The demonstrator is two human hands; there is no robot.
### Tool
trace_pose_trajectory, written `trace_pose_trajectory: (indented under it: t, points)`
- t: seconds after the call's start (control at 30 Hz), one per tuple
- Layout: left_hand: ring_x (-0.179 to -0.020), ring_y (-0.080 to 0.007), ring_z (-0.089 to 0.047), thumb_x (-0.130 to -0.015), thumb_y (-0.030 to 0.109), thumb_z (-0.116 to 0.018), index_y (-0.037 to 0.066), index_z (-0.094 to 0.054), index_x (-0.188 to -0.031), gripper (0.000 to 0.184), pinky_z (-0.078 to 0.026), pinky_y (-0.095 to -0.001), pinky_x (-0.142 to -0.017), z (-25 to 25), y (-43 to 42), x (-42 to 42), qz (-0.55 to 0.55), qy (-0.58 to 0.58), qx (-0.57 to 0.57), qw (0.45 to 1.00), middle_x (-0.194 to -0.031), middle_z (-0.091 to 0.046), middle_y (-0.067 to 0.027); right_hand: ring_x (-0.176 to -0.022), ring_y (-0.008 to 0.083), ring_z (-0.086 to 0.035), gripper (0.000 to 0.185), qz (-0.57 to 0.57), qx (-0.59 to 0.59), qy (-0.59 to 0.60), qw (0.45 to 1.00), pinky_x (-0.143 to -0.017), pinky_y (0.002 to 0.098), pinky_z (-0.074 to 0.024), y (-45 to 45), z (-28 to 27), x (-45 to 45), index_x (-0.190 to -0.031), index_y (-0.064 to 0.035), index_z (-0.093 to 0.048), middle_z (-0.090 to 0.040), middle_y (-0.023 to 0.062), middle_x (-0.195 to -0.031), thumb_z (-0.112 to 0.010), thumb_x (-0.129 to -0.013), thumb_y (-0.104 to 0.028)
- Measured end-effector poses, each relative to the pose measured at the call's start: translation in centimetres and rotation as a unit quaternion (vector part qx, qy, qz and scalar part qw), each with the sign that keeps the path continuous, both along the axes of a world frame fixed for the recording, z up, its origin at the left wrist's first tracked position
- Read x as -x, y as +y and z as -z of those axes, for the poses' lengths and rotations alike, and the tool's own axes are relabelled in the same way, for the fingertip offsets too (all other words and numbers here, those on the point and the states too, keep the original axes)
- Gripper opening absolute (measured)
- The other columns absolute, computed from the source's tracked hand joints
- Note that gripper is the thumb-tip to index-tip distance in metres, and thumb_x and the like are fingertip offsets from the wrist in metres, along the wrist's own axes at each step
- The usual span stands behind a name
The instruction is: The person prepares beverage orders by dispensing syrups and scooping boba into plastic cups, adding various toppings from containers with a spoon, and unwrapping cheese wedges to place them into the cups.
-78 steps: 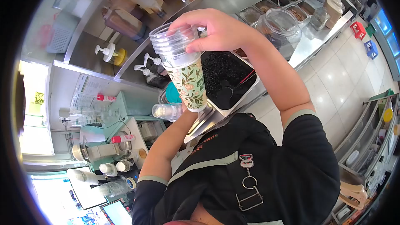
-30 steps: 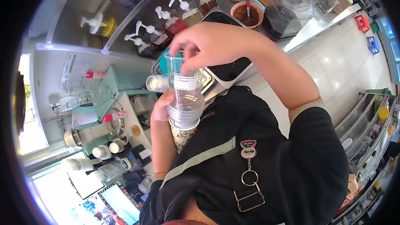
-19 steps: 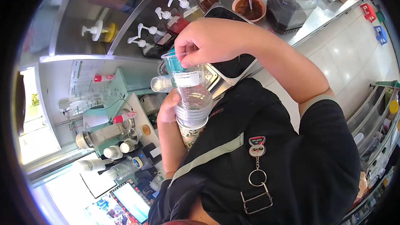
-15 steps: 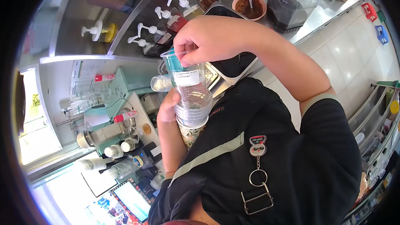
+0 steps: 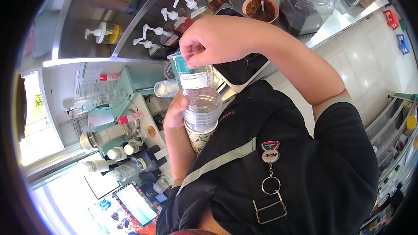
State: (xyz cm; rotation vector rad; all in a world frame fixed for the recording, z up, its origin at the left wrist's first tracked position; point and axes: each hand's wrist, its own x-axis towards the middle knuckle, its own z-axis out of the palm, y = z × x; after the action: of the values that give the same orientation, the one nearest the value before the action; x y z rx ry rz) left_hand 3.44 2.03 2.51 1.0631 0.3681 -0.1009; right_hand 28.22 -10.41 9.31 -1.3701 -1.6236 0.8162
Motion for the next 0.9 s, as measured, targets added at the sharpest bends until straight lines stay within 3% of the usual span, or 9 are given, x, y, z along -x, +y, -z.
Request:
trace_pose_trajectory:
  t: [0.3, 0.37, 0.43, 0.5, 0.53, 0.6, 0.73, 0.77, 0.9]
  points:
    - [-0.107, -0.0255, -0.065, -0.083, 0.050, -0.073, -0.010, -0.050, -0.132, 0.081, -0.052, -0.0382, -0.094, -0.4, -1.5, -0.6, -0.080, -0.015, -0.060, 0.995, -0.119, -0.065, -0.0191, -0.090, 0.0135, -0.067, 0.020, 0.006, -0.045, 0.046, 0.998, -0.077, 0.0289, -0.0508, 1.3, 0.8, -1.1, -0.103, -0.0025, -0.068, -0.072, 0.0063, -0.096, -0.072, -0.086, -0.013]
    - [-0.108, -0.0259, -0.065, -0.084, 0.049, -0.073, -0.010, -0.050, -0.133, 0.081, -0.052, -0.0389, -0.094, -1.9, -0.7, 0.4, -0.139, -0.043, -0.083, 0.986, -0.119, -0.065, -0.0190, -0.119, 0.0170, -0.057, 0.062, 0.073, -0.102, 0.243, 0.962, -0.096, 0.0334, -0.0449, 2.0, 3.1, 0.1, -0.136, -0.0069, -0.051, -0.061, 0.0055, -0.128, -0.079, -0.082, -0.019]
    - [-0.109, -0.0297, -0.065, -0.086, 0.052, -0.067, -0.010, -0.049, -0.133, 0.080, -0.052, -0.0414, -0.096, -3.5, 0.7, 1.8, -0.260, -0.138, -0.191, 0.936, -0.123, -0.063, -0.0231, -0.127, 0.0202, -0.051, 0.086, 0.079, -0.036, 0.435, 0.896, -0.106, 0.0373, -0.0406, 2.7, 7.5, 2.0, -0.145, -0.0074, -0.040, -0.054, 0.0081, -0.137, -0.086, -0.075, -0.025]
    - [-0.114, -0.0362, -0.062, -0.088, 0.055, -0.059, -0.009, -0.045, -0.137, 0.082, -0.050, -0.0466, -0.100, -5.8, 1.2, 1.7, -0.408, -0.265, -0.092, 0.869, -0.129, -0.057, -0.0296, -0.132, 0.0221, -0.047, 0.099, -0.096, 0.019, 0.350, 0.932, -0.113, 0.0417, -0.0356, 1.9, 10.9, 5.2, -0.149, -0.0054, -0.033, -0.048, 0.0112, -0.143, -0.090, -0.070, -0.026]
    - [-0.121, -0.0409, -0.057, -0.089, 0.056, -0.054, -0.008, -0.042, -0.140, 0.082, -0.047, -0.0509, -0.103, -5.7, 2.6, 2.3, -0.339, -0.366, -0.071, 0.864, -0.139, -0.049, -0.0321, -0.134, 0.0229, -0.045, 0.103, -0.126, 0.025, 0.315, 0.940, -0.114, 0.0425, -0.0338, 1.3, 10.9, 7.0, -0.150, -0.0038, -0.030, -0.045, 0.0119, -0.145, -0.091, -0.069, -0.026]
    - [-0.123, -0.0447, -0.055, -0.089, 0.059, -0.051, -0.006, -0.038, -0.142, 0.085, -0.047, -0.0545, -0.103, -5.8, 2.2, 1.6, -0.385, -0.342, -0.075, 0.854, -0.141, -0.047, -0.0313, -0.136, 0.0237, -0.043, 0.107, -0.170, 0.045, 0.270, 0.946, -0.115, 0.0434, -0.0319, 0.6, 11.2, 9.4, -0.151, -0.0022, -0.027, -0.042, 0.0125, -0.147, -0.092, -0.068, -0.025]
    - [-0.130, -0.0476, -0.047, -0.092, 0.056, -0.050, -0.005, -0.034, -0.145, 0.083, -0.042, -0.0594, -0.107, -6.2, 5.9, 3.0, -0.490, -0.335, -0.130, 0.795, -0.143, -0.046, -0.0290, -0.131, 0.0245, -0.047, 0.104, -0.066, 0.007, 0.171, 0.983, -0.110, 0.0379, -0.0368, 1.2, 11.2, 8.2, -0.149, -0.0019, -0.028, -0.048, 0.0170, -0.140, -0.091, -0.068, -0.018]
    - [-0.132, -0.0469, -0.046, -0.092, 0.054, -0.050, -0.005, -0.034, -0.145, 0.081, -0.041, -0.0596, -0.107, -6.4, 7.6, 4.3, -0.502, -0.345, -0.139, 0.781, -0.142, -0.046, -0.0284, -0.126, 0.0243, -0.052, 0.101, -0.052, 0.108, 0.235, 0.965, -0.107, 0.0369, -0.0408, 0.6, 10.6, 6.6, -0.147, -0.0032, -0.031, -0.052, 0.0152, -0.134, -0.092, -0.067, -0.017]
    - [-0.113, -0.0419, -0.061, -0.093, 0.049, -0.052, -0.002, -0.035, -0.144, 0.074, -0.050, -0.0561, -0.098, -4.2, 14.1, 9.9, -0.411, -0.338, -0.047, 0.845, -0.132, -0.054, -0.0252, -0.116, 0.0253, -0.060, 0.091, 0.036, 0.220, -0.092, 0.970, -0.101, 0.0357, -0.0460, 1.2, 4.6, 2.4, -0.139, -0.0039, -0.046, -0.057, 0.0146, -0.126, -0.090, -0.060, -0.020]
